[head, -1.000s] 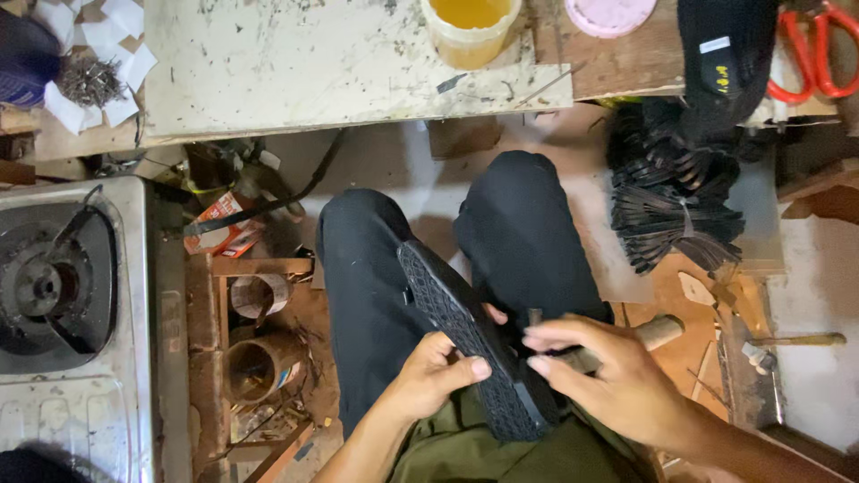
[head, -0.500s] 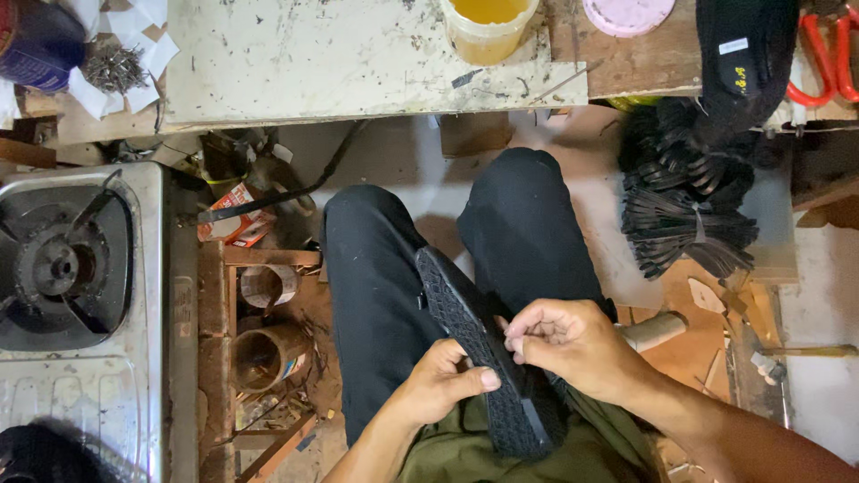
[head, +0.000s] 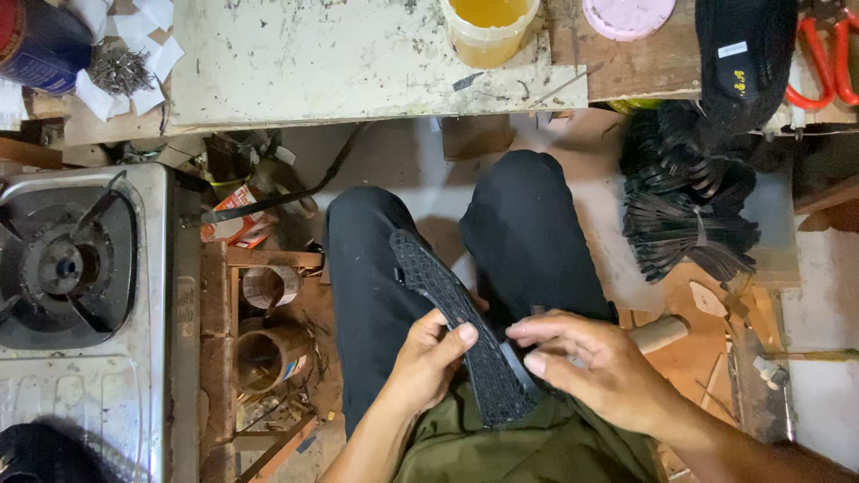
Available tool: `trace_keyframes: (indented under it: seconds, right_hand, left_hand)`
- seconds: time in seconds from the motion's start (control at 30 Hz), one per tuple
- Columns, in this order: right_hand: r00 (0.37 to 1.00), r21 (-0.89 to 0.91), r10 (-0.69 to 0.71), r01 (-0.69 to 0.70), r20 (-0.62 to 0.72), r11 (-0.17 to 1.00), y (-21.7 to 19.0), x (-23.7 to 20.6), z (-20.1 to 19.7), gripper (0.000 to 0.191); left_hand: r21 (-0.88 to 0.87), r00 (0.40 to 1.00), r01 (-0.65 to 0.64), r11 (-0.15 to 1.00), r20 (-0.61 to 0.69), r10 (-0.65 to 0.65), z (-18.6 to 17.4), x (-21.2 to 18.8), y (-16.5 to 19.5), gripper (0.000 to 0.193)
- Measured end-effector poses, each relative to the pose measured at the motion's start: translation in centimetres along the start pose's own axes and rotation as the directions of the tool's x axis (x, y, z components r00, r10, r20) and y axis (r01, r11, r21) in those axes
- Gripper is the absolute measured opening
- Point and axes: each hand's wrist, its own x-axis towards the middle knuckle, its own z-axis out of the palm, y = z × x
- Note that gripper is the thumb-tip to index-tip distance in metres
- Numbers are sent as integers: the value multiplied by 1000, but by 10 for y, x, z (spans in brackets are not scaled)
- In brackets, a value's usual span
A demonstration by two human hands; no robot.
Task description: The person applies a liquid adhesive to the edge of a black shoe sole using a small metal tool, then presses the sole edges together to bond them. The person repeats the application and pressing steps on the same sole throughout the clip.
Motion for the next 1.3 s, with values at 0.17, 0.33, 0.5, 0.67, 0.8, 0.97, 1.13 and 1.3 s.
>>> trace_keyframes:
  seconds: [0.17,0.33,0.5,0.67,0.8,0.97,1.13,1.3]
  right_hand:
    - [997,9,-73,73,19,997,4,-7,0,37]
    - [997,-49,-59,57,-39,997,15,-8,-2,29]
    - [985,-15,-171,171,1,985,19,-4,2,27]
    - [996,-109,-64,57,-67,992,7,4,8,41]
    - [962,-100,-263,255,-71,962,-11,8,11,61]
    - [951,-221,-270,234,-152,947,-25,8,0,65]
    - [850,-2,-522,523,-76,852,-10,-9,-30,61]
    - [813,122,-582,576,18,808,30,-12,-46,61]
  left_hand:
    - [-93,999,-21,995,-37,18,8,-3,8,40]
    - [-34,996,78,996,51,-77,12,-6,0,53]
    - [155,999,-17,988,35,12,7,-6,-5,44]
    - [718,934,-336,609,174,311,12,-16,18,22]
    - [998,996,31,-63,-25,91,26,-25,40,31]
    - [885,852,-268,-381,402,336,32,-32,59,26]
    - [652,656,-659,374,256,710,23,-44,62,48]
    - [-66,880,-473,879,-88,467,8,-32,47,63]
